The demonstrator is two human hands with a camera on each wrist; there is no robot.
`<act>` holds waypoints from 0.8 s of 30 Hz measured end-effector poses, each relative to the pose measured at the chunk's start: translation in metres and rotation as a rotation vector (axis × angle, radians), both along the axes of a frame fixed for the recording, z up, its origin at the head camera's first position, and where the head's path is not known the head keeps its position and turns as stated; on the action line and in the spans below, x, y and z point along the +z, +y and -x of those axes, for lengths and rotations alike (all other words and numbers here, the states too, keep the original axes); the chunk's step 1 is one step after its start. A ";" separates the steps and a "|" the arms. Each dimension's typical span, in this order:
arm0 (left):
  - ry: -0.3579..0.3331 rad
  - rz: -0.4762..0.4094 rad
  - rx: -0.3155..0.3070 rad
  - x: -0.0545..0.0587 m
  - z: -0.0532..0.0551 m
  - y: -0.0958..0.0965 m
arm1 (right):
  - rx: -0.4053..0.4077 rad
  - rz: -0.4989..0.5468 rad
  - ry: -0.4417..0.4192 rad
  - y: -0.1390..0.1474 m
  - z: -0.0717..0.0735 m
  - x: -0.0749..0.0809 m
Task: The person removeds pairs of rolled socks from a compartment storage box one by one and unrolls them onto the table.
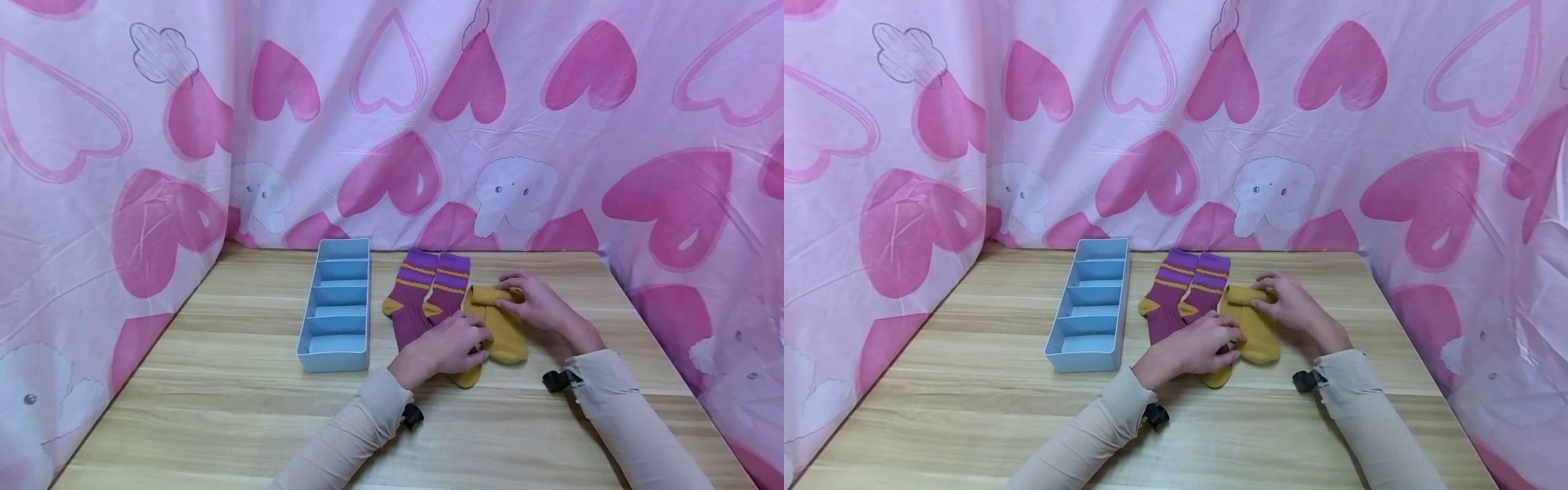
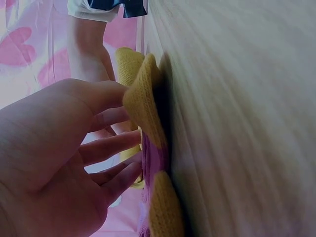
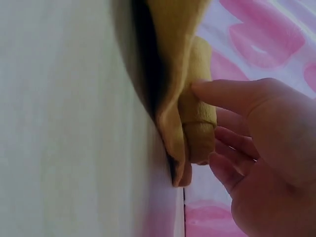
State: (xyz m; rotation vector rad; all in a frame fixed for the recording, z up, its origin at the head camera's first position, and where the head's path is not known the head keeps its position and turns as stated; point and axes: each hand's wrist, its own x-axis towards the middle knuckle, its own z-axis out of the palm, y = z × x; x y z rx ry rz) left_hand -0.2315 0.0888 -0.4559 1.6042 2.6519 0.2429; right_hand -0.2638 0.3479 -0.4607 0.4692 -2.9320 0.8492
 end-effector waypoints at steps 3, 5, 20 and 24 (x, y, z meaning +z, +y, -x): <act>0.002 0.002 -0.002 0.000 0.000 0.000 | -0.025 0.031 0.000 -0.002 0.001 0.000; 0.005 0.004 -0.004 0.001 -0.001 0.001 | -0.043 0.033 -0.001 -0.002 0.001 0.000; 0.011 0.023 0.000 0.001 -0.001 -0.001 | -0.068 -0.036 -0.022 -0.007 0.000 -0.001; 0.007 0.024 -0.002 0.001 -0.002 0.000 | -0.103 -0.036 -0.032 -0.006 0.000 0.001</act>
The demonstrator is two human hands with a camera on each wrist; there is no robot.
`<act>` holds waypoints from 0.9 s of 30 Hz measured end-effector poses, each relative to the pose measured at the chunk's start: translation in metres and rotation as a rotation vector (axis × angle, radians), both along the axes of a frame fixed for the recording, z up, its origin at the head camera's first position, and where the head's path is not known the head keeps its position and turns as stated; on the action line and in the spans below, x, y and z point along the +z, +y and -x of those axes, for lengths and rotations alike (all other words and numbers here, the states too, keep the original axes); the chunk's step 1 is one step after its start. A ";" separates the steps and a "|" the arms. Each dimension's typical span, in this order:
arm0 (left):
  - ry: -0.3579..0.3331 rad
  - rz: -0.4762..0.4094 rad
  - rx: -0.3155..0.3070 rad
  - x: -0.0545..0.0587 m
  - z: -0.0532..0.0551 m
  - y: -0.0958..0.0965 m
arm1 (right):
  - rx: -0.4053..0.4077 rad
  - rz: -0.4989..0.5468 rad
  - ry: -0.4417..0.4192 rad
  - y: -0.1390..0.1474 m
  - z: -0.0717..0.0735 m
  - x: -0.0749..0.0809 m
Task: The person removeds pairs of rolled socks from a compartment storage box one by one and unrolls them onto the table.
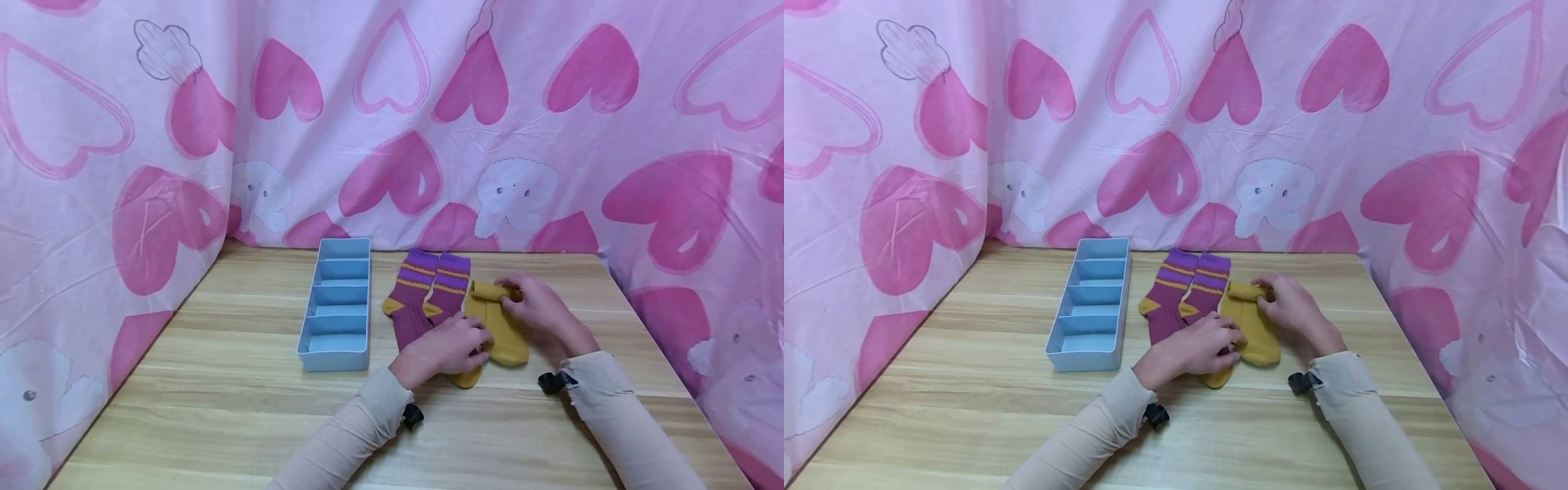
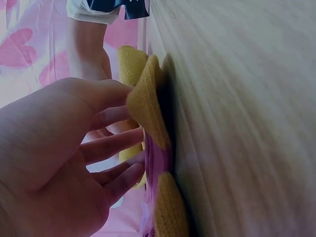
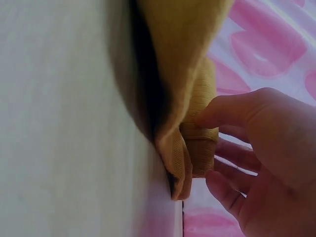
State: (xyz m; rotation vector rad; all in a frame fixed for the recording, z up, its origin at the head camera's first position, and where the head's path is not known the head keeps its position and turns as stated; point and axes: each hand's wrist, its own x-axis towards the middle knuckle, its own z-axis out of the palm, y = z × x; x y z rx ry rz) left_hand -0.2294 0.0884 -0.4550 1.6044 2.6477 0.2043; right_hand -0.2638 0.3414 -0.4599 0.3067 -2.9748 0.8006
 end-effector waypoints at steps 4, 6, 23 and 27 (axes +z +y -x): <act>-0.012 0.003 -0.004 0.000 -0.001 0.001 | -0.020 0.021 0.009 0.002 0.001 0.000; -0.019 0.005 -0.001 -0.001 -0.002 0.002 | -0.021 0.014 0.023 0.003 0.001 0.000; -0.033 -0.004 -0.008 -0.001 0.000 0.000 | 0.026 -0.005 0.049 0.000 0.011 0.005; -0.035 -0.013 -0.008 0.000 0.000 -0.001 | 0.021 0.009 0.076 0.001 0.015 0.005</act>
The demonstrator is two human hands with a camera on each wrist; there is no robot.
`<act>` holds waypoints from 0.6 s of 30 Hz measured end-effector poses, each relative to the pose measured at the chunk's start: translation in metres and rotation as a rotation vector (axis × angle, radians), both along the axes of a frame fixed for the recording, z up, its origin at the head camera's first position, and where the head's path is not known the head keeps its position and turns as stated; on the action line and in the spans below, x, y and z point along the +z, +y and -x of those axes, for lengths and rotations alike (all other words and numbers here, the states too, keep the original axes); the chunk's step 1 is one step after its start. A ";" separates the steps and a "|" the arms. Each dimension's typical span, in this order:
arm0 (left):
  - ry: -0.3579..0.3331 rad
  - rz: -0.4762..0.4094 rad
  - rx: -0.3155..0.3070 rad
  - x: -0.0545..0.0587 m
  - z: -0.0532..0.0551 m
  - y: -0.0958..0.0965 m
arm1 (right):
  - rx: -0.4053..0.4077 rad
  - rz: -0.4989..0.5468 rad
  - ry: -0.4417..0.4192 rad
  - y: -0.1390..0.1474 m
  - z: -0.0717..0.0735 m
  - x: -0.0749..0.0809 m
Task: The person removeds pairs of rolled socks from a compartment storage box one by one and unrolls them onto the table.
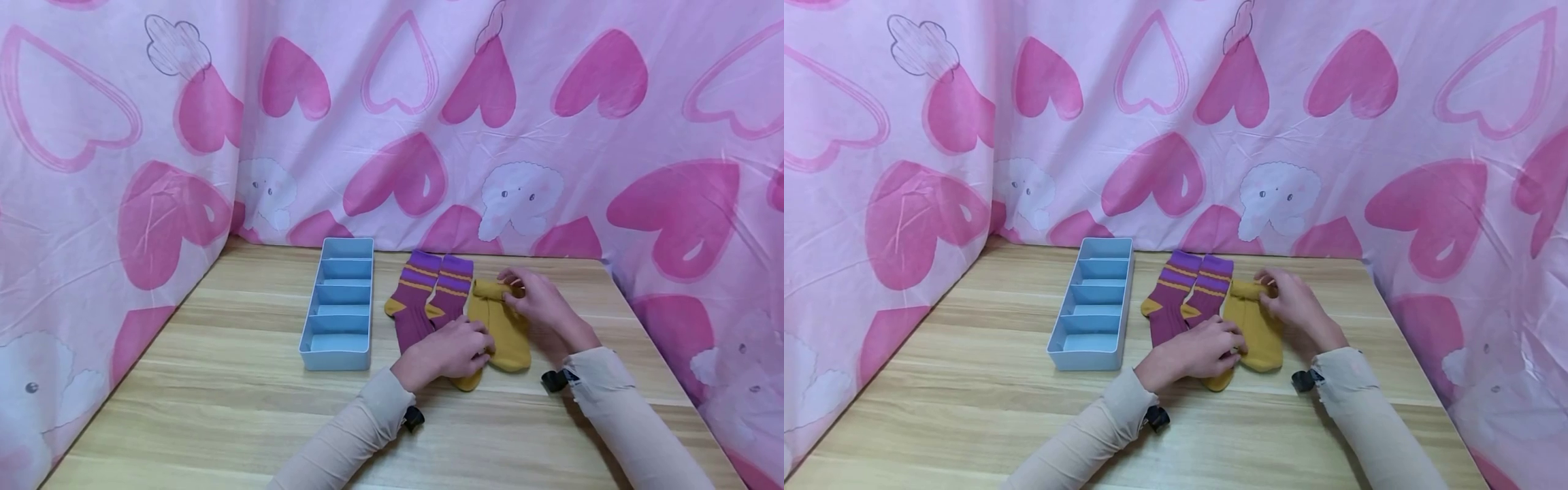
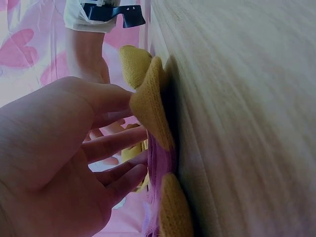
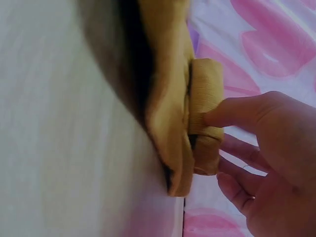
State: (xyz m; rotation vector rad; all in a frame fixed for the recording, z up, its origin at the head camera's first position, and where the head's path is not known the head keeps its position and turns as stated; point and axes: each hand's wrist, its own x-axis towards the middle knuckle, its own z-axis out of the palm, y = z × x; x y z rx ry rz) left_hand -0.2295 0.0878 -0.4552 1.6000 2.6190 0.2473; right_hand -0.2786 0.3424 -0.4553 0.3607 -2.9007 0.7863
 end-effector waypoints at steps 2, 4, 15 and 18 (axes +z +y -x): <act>-0.001 -0.002 0.000 0.000 0.000 0.000 | 0.001 -0.002 0.012 0.001 0.002 -0.002; -0.002 -0.004 0.000 0.000 0.000 0.000 | 0.001 -0.023 0.022 0.001 0.004 -0.004; -0.003 -0.008 -0.004 0.001 -0.001 0.000 | 0.033 -0.075 -0.001 -0.001 0.005 -0.004; 0.012 0.000 0.002 0.001 -0.002 0.001 | 0.026 -0.089 -0.014 -0.001 0.006 -0.003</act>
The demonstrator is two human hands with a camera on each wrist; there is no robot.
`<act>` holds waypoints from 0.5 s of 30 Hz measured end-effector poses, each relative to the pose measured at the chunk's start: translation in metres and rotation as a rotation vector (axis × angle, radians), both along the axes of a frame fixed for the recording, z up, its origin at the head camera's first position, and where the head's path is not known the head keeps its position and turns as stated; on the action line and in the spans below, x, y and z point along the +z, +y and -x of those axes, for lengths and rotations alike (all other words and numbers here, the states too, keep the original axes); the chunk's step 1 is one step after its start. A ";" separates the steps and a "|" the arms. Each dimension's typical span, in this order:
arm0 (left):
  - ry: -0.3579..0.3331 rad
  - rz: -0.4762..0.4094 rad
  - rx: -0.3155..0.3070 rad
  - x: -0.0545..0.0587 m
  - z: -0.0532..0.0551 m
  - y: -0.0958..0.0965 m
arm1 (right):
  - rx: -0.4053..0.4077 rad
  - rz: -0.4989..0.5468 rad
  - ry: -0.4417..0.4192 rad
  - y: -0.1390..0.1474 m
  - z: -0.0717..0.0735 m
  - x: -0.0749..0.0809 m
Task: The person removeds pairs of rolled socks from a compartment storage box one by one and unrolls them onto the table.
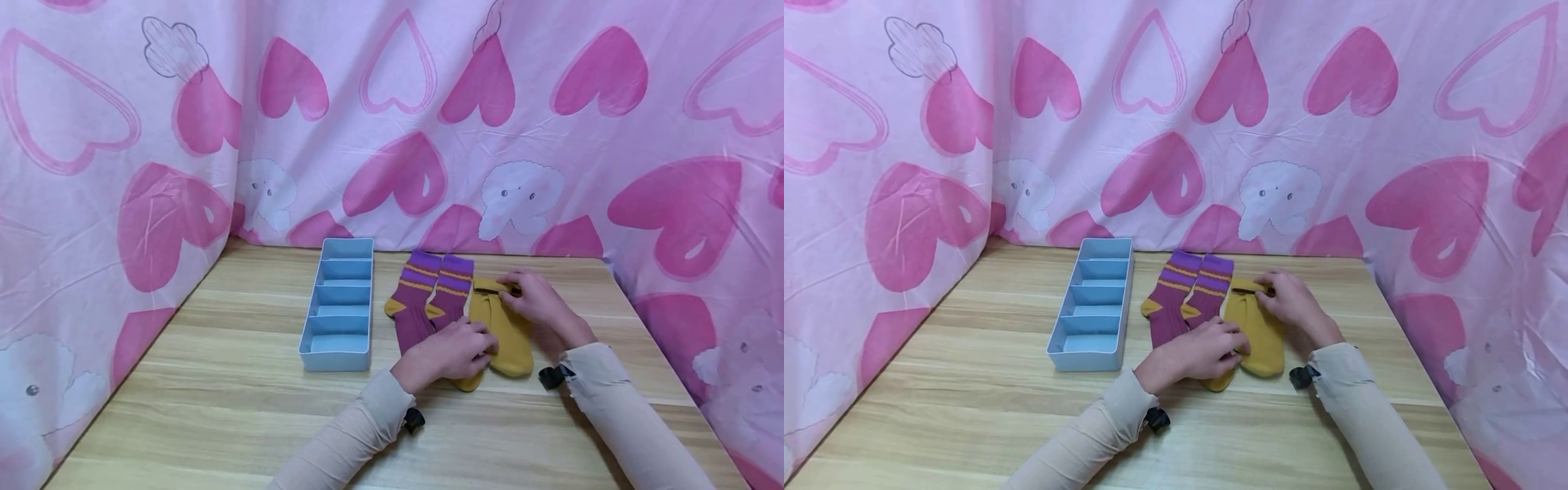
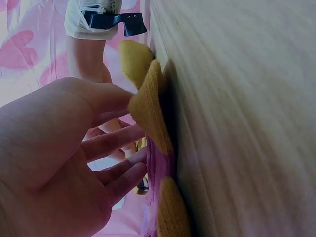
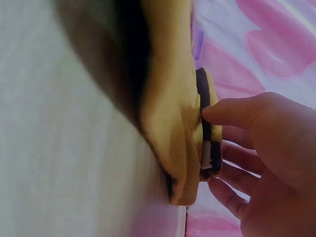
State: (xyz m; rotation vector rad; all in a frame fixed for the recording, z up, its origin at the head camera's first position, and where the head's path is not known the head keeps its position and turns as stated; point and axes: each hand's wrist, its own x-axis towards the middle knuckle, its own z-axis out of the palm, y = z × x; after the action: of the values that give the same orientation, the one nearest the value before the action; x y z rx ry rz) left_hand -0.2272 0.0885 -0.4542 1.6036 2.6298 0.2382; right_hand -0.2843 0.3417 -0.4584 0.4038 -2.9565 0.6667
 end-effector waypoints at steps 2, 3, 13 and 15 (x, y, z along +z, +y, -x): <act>0.010 0.006 0.007 0.000 -0.001 0.000 | -0.010 -0.005 -0.013 0.001 0.001 0.000; 0.013 0.010 0.012 0.000 -0.001 0.001 | -0.017 -0.001 -0.020 0.001 0.001 0.000; 0.007 0.039 0.035 -0.002 -0.004 0.003 | -0.034 0.044 -0.010 0.006 0.003 -0.002; 0.003 0.034 0.046 -0.002 -0.005 0.003 | -0.020 0.036 -0.010 0.006 0.004 -0.002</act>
State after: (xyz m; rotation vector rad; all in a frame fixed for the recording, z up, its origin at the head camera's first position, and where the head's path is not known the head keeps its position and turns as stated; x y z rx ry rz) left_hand -0.2225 0.0918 -0.4565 1.5361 2.6603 0.1926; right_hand -0.2886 0.3479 -0.4601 0.3689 -2.9486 0.7207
